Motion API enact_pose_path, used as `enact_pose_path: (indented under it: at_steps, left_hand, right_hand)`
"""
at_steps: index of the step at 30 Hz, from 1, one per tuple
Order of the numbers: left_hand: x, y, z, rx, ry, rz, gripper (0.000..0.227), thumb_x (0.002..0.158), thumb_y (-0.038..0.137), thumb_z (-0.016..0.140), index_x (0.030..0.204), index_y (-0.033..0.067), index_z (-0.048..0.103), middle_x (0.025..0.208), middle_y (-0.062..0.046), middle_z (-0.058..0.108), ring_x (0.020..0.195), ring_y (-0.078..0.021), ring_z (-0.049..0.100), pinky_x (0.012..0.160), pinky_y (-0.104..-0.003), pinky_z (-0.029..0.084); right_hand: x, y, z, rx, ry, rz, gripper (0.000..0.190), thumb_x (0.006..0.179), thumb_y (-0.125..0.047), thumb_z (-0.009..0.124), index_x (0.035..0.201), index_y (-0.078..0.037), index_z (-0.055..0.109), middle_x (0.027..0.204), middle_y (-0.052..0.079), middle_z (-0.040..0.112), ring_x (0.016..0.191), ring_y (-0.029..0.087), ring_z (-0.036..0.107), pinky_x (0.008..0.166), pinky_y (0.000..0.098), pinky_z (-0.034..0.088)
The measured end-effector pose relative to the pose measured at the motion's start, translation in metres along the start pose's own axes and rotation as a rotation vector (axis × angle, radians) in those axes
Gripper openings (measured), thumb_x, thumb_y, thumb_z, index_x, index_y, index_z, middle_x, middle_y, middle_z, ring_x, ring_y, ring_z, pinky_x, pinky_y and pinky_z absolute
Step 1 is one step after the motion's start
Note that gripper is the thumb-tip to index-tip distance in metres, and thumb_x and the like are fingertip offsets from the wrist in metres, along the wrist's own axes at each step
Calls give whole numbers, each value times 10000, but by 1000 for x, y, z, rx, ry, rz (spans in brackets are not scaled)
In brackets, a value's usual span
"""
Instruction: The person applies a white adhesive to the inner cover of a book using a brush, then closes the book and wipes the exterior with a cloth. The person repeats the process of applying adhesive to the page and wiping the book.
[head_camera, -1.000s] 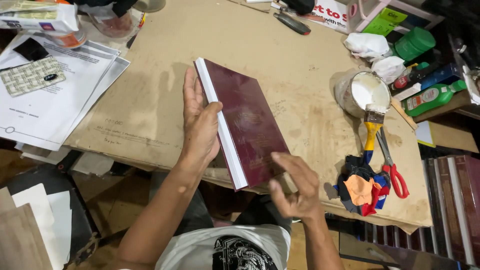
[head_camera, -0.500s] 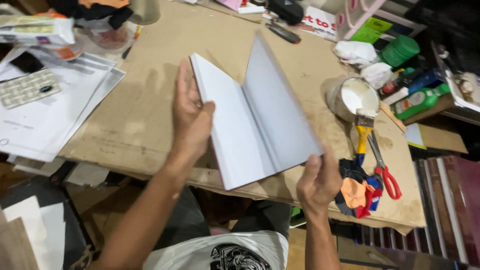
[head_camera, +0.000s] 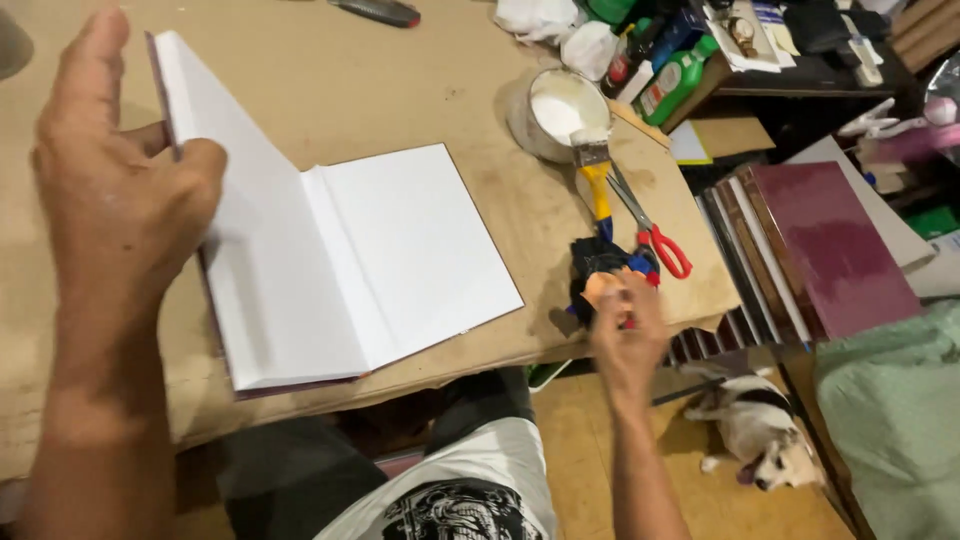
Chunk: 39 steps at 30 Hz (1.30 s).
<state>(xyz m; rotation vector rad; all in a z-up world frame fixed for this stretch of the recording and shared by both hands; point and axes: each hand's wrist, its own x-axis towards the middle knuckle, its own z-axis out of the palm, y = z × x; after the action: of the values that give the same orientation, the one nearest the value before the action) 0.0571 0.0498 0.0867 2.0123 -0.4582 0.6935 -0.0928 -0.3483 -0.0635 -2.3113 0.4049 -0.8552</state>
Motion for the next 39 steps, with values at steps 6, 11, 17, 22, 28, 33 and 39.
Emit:
enact_pose_path:
  at_steps: [6,11,17,22,28,33,39]
  left_hand:
    - [21,-125,57,-247,185,-326,830,801,36,635,1572,154,350,1600,-106,445,979,-150,767,713,-206,623]
    - [30,-48,34,-638,-33,-617,901,774,280,747,1568,208,327,1620,-130,459,1333,-228,599,806,-441,615]
    - [44,-22,23,-500,-201,-595,639,695,282,604,1331,226,625,1246,52,664,983,-90,586,605,-263,436]
    - [43,-36,32,-518,-209,-508,589,747,314,657,1321,197,595,1257,22,650,980,-120,604,606,-268,452]
    - [45,-43,33,-476,-251,-475,676,760,351,688,1412,263,535,1437,-21,596,1132,-121,607,653,-285,471]
    - [43,-44,46,-496,-217,-392,578,805,247,711,1371,266,591,1367,37,655,877,-35,633,461,-227,408]
    - [52,-22,41,-492,-357,-378,216,791,248,579,998,187,575,1070,92,610,682,-64,588,580,-280,370]
  right_hand:
    - [17,70,14,-646,115,-522,552,937,-494,739,1265,-52,719,1109,179,714,949,400,684,794,515,529]
    - [11,84,20,-461,-42,-279,223,1000,-58,619,1192,-40,730,1006,245,676,912,464,592,743,581,455]
    - [8,42,40,-335,42,-443,230,970,-28,619,1158,-99,731,992,125,701,951,359,637,841,511,449]
    - [20,-86,40,3,-285,-200,409,1028,-323,565,1357,-91,638,1452,204,534,1350,361,491,1071,504,411]
    - [55,-207,56,634,-856,68,807,872,-608,450,1514,-119,451,1474,130,578,1267,272,644,926,383,554]
    - [73,-231,82,758,-1025,301,1089,648,-777,525,1569,-215,377,1404,44,570,993,155,601,735,317,536]
    - [81,-249,64,733,-1118,219,1168,684,-771,527,1627,-136,262,1286,95,599,1008,179,628,759,285,545]
